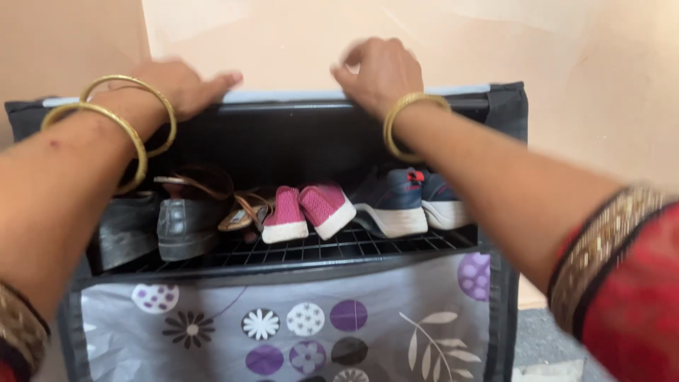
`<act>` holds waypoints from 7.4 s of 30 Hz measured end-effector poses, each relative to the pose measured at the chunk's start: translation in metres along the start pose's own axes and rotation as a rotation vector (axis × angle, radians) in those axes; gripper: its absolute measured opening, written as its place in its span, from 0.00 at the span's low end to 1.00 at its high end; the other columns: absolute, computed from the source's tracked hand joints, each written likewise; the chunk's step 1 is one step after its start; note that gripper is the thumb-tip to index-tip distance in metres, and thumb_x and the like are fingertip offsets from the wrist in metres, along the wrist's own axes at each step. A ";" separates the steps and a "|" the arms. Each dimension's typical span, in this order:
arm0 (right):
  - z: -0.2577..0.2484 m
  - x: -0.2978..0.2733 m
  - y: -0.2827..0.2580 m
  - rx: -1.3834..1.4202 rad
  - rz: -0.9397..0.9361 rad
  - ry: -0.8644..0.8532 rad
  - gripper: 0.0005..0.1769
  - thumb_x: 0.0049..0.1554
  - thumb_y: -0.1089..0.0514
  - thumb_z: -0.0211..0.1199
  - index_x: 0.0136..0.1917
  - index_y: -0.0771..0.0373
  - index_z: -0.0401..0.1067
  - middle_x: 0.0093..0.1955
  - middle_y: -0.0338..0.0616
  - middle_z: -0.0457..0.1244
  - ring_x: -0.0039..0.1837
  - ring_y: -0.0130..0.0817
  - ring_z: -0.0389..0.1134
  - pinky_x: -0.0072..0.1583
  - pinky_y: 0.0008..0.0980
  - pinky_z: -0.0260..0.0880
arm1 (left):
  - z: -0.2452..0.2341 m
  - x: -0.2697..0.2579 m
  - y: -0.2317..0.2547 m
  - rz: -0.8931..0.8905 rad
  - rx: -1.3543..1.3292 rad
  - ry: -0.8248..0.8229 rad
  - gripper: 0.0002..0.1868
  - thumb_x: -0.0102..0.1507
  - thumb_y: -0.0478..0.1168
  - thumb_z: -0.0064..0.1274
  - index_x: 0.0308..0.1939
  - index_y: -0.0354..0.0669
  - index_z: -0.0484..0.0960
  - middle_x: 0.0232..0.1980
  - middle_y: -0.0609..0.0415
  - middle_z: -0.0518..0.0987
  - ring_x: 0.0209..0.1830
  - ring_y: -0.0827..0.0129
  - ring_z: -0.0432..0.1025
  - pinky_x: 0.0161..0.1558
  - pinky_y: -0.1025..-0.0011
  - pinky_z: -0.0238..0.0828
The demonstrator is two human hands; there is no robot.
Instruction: The person organizes footwear on the shelves of a fabric shoe rack by hand, moving sandals and flip-flops on a wire shelf before pulling up the fabric cover. They then rearrange sneakers and flats on the upper shelf before pulling the cover back down.
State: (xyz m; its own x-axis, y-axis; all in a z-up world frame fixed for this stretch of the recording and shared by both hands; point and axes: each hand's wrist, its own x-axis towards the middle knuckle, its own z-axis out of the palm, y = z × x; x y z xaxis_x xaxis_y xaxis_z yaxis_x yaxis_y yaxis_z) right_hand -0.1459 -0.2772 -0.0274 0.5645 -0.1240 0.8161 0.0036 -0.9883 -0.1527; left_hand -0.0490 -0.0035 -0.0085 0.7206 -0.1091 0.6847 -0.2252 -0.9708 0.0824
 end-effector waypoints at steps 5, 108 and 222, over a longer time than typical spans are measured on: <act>0.045 -0.068 -0.020 0.227 -0.472 0.709 0.08 0.57 0.49 0.67 0.45 0.54 0.76 0.46 0.42 0.66 0.53 0.45 0.68 0.55 0.51 0.66 | 0.016 -0.090 0.038 0.137 -0.339 0.635 0.25 0.67 0.61 0.52 0.51 0.43 0.85 0.54 0.37 0.80 0.56 0.43 0.72 0.61 0.46 0.60; 0.131 -0.102 0.094 0.291 0.508 0.390 0.26 0.55 0.49 0.61 0.68 0.46 0.72 0.74 0.44 0.60 0.77 0.45 0.57 0.72 0.48 0.57 | 0.204 -0.103 0.230 0.277 -0.491 0.153 0.63 0.45 0.55 0.72 0.79 0.60 0.53 0.76 0.36 0.58 0.69 0.39 0.64 0.67 0.40 0.55; 0.156 -0.062 0.209 0.503 0.713 -0.045 0.53 0.40 0.39 0.77 0.71 0.69 0.67 0.66 0.59 0.67 0.66 0.47 0.71 0.70 0.36 0.67 | 0.177 -0.122 0.227 0.422 -0.521 0.035 0.76 0.33 0.56 0.78 0.79 0.57 0.47 0.72 0.38 0.62 0.66 0.39 0.67 0.62 0.53 0.70</act>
State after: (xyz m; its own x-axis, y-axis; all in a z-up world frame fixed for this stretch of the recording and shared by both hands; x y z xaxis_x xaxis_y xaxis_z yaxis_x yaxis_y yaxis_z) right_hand -0.0511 -0.4621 -0.1968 0.6033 -0.6836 0.4108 -0.0053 -0.5185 -0.8550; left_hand -0.0722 -0.2488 -0.2017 0.4818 -0.4410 0.7573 -0.7764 -0.6155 0.1355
